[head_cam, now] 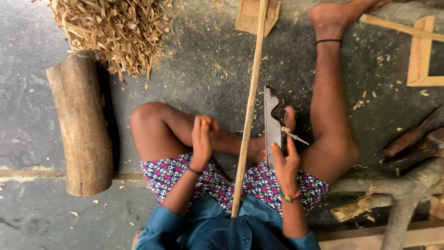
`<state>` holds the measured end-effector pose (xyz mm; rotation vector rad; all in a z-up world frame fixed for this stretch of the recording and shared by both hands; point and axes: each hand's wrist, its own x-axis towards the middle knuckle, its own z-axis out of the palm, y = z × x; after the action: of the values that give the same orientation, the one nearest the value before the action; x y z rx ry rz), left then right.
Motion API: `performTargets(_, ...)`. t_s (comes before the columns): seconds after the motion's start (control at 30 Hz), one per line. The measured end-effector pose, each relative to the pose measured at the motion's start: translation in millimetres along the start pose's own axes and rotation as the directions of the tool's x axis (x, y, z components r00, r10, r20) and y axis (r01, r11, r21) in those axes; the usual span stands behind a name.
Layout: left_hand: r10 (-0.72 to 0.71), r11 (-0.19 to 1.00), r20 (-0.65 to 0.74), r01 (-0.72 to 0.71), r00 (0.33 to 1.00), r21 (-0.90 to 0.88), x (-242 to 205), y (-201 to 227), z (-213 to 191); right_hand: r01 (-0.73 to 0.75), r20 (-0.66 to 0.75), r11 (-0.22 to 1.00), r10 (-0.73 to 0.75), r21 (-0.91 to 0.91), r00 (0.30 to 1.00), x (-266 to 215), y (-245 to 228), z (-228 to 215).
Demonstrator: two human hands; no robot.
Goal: The person sits on the floor and uses a hand plane to smooth and shape a long wooden stick. They hold the stick with one hand and pull the plane along its length repeatedly, creating wood shavings.
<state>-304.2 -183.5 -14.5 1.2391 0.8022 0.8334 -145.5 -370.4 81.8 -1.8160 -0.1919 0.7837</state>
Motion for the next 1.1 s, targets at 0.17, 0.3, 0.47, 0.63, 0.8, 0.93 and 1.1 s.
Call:
performTargets(0.17,0.264,0.917,0.122,-0.288,0.957,0.275,52,64,43,0.078,0.021,0.988,-0.076,-0.13,0.997,-28,14,12)
performTargets(0.3,0.308,0.838,0.412,-0.449,0.858,0.31,66,96,75,0.244,0.036,0.946,-0.242,-0.214,0.97,-55,18,24)
performTargets(0.47,0.315,0.674,0.612,-0.625,0.726,0.394,67,101,84,0.435,0.112,0.735,-0.446,-0.521,0.888,-61,7,32)
performTargets(0.63,0.315,0.695,0.618,-0.618,0.721,0.367,69,75,80,0.353,0.122,0.728,-0.352,-0.588,0.928,-57,4,36)
performTargets(0.8,0.325,0.73,0.648,-0.619,0.689,0.291,83,59,84,0.423,0.145,0.731,-0.414,-0.536,0.899,-48,-8,44)
performTargets(0.93,0.291,0.769,0.675,-0.585,0.678,0.256,93,56,87,0.36,0.149,0.76,-0.335,-0.542,0.93,-44,-15,48)
performTargets(1.1,0.35,0.782,0.701,-0.606,0.622,0.147,127,48,100,0.291,0.137,0.816,-0.257,-0.5,0.957,-18,-21,54)
